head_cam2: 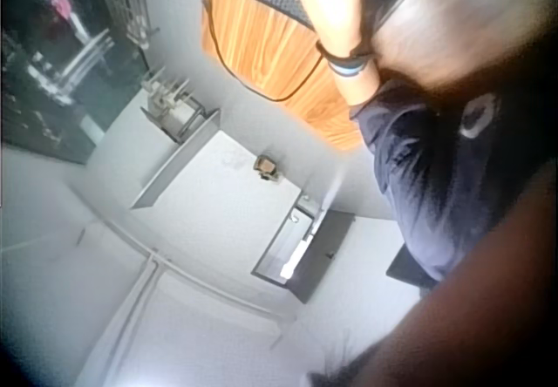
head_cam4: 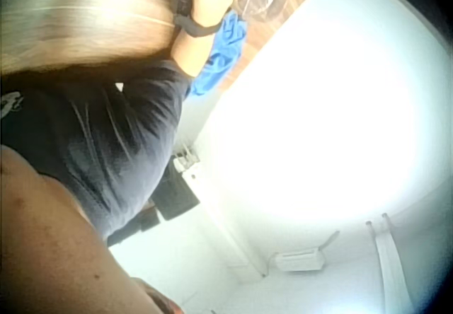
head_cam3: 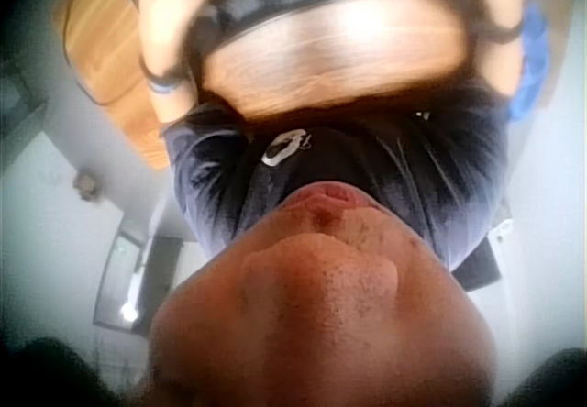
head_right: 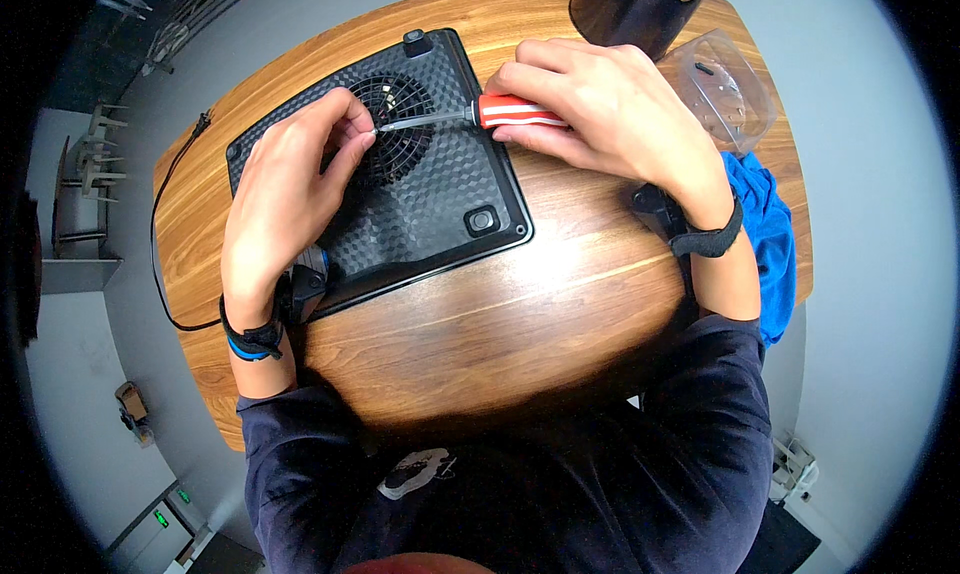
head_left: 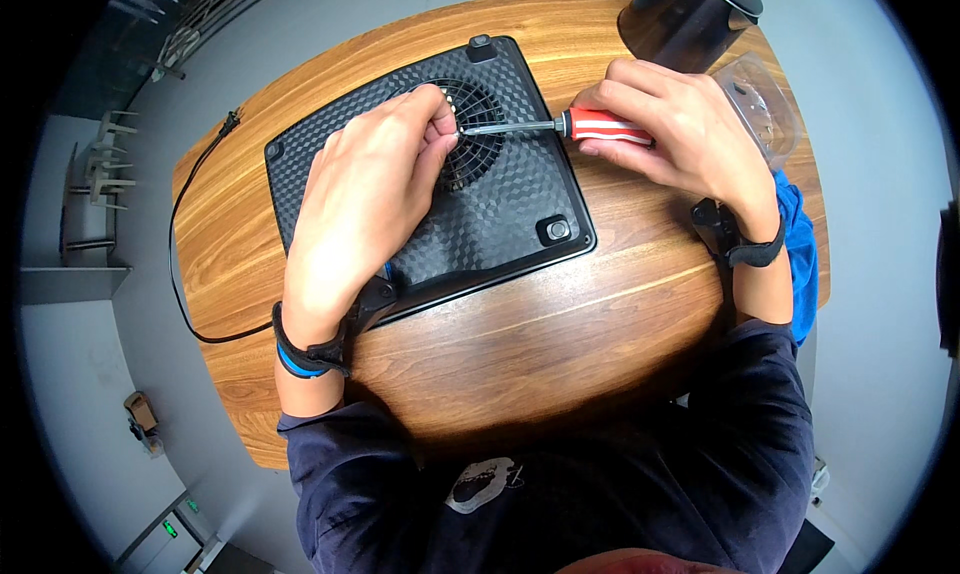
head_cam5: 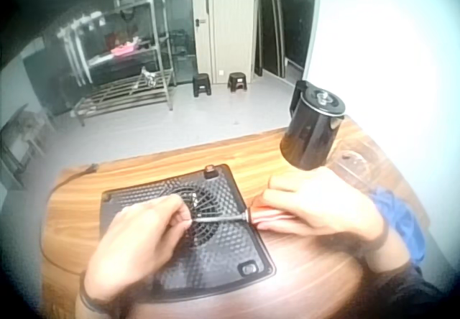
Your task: The person uses a screwdriver to remove screws from the underside of a black induction cooktop, then flips it over to reveal the control panel. They place a stainless steel kettle on the cooktop and wipe its lid with a blue cloth.
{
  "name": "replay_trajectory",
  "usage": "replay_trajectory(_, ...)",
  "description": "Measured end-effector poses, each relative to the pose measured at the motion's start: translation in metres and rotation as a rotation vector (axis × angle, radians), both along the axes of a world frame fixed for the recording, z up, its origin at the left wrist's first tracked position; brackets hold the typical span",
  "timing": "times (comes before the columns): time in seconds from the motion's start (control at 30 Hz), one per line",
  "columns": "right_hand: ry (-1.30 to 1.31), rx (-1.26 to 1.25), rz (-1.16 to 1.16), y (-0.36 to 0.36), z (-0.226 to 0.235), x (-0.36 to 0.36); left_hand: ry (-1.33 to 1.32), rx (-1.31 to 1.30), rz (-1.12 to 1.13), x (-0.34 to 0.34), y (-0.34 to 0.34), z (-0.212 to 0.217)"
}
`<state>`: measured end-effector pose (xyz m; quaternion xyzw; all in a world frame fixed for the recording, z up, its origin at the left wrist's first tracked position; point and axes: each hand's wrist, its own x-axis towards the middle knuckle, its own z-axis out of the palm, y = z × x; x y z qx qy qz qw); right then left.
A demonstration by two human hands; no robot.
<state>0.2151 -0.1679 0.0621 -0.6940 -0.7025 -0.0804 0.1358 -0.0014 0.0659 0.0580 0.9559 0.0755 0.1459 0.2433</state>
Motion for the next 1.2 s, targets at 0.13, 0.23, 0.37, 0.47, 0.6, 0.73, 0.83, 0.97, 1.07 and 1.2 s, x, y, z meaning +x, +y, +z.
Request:
replay_trajectory(0.13, 0.006, 0.01, 0.003, 0.001, 0.0, -0.003, 0.01, 0.0, -0.017, 0.0, 0.0, 0.0)
replay_trajectory(0.23, 0.012, 0.012, 0.013, 0.002, 0.001, -0.004, 0.006, -0.014, -0.03, -0.001, 0.0, 0.0)
replay_trajectory(0.37, 0.009, 0.02, 0.007, 0.002, -0.003, -0.003, -0.005, 0.029, -0.018, 0.0, 0.0, 0.0)
replay_trajectory(0.47, 0.02, 0.043, -0.006, 0.002, -0.007, -0.003, -0.019, 0.043, -0.016, 0.001, 0.0, 0.0)
replay_trajectory(0.6, 0.01, 0.049, -0.01, 0.003, -0.006, -0.004, -0.008, 0.041, -0.015, 0.001, 0.002, 0.001)
replay_trajectory(0.73, 0.02, 0.05, 0.0, 0.003, -0.006, -0.003, 0.023, -0.015, -0.009, 0.001, 0.001, 0.006)
replay_trajectory(0.83, 0.012, 0.035, -0.004, 0.003, -0.008, -0.002, -0.009, 0.022, -0.009, 0.001, 0.002, 0.006)
replay_trajectory(0.97, 0.025, 0.038, 0.005, 0.003, -0.005, -0.004, -0.014, 0.113, 0.024, 0.0, 0.004, 0.008)
replay_trajectory(1.07, 0.03, 0.04, 0.012, 0.005, -0.006, -0.002, 0.009, 0.13, 0.079, -0.004, 0.008, 0.009)
replay_trajectory(1.2, 0.054, -0.007, -0.056, 0.0, -0.008, 0.004, 0.082, 0.167, 0.071, -0.012, 0.01, 0.018)
